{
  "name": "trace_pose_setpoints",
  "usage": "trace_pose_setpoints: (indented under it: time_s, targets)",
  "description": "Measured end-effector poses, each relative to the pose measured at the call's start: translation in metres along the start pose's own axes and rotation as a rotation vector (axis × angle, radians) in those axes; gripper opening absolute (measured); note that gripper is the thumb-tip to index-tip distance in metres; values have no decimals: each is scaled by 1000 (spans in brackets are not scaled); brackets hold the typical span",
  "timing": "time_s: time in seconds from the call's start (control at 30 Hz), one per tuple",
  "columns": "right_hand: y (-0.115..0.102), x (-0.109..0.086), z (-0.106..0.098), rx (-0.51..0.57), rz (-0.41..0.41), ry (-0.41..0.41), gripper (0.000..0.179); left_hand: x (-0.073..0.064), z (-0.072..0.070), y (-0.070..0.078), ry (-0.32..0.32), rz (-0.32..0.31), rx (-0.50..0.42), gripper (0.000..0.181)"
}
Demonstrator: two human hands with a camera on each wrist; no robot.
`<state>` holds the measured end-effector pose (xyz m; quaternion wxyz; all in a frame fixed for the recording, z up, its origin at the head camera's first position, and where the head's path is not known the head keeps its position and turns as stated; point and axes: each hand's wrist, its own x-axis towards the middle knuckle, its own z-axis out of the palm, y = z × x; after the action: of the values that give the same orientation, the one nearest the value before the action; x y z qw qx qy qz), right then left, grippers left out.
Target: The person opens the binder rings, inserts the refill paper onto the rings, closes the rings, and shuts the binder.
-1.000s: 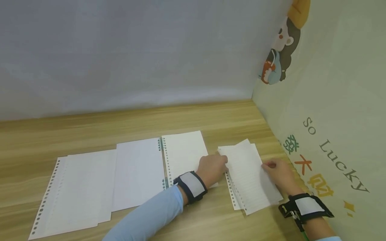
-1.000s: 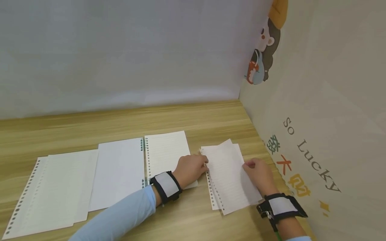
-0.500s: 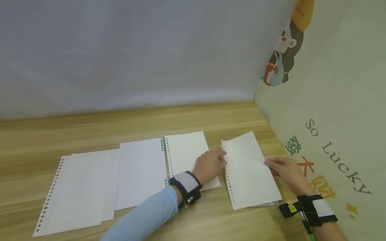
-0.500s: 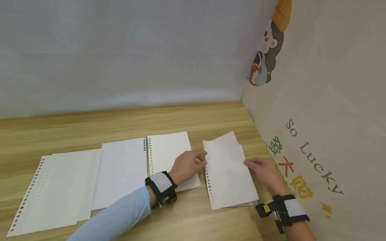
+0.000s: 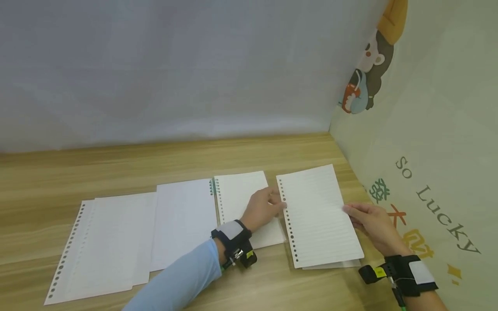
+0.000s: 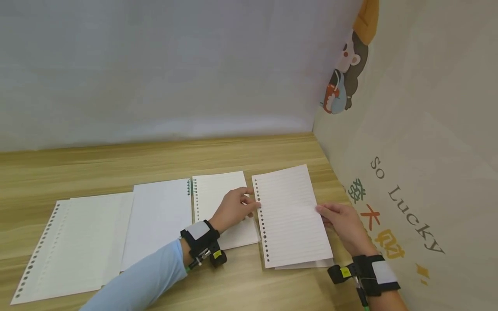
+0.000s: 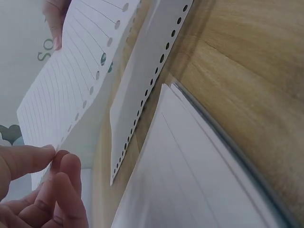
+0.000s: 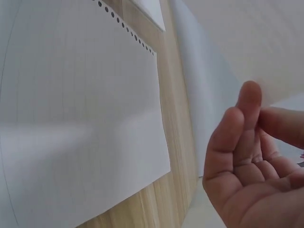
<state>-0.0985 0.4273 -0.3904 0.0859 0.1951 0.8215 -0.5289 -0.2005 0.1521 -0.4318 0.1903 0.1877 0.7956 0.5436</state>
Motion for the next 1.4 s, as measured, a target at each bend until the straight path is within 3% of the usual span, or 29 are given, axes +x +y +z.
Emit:
trace_pose_setpoints:
  time_s: [0.1,0.27,0.43,0.6,1.4]
  targets:
    - [-1,0,1,32,-3,-18,37,-4,-3,0,-20,-28,-22,31]
    - [-4,0,5,112,-18,-31,15,-12,-8,2,-60,-81,-26,24]
    - [-7,1,13,121,-36,-30,25,-19,-16,1,-75,-59,-8,24]
    - [-10,1,23,97,-9,-25,56,-23,-24,-3,-59,-71,-12,24]
    - [-23,12,70,156,-15,-30,48,-47,-59,-16,82,-107,-66,21]
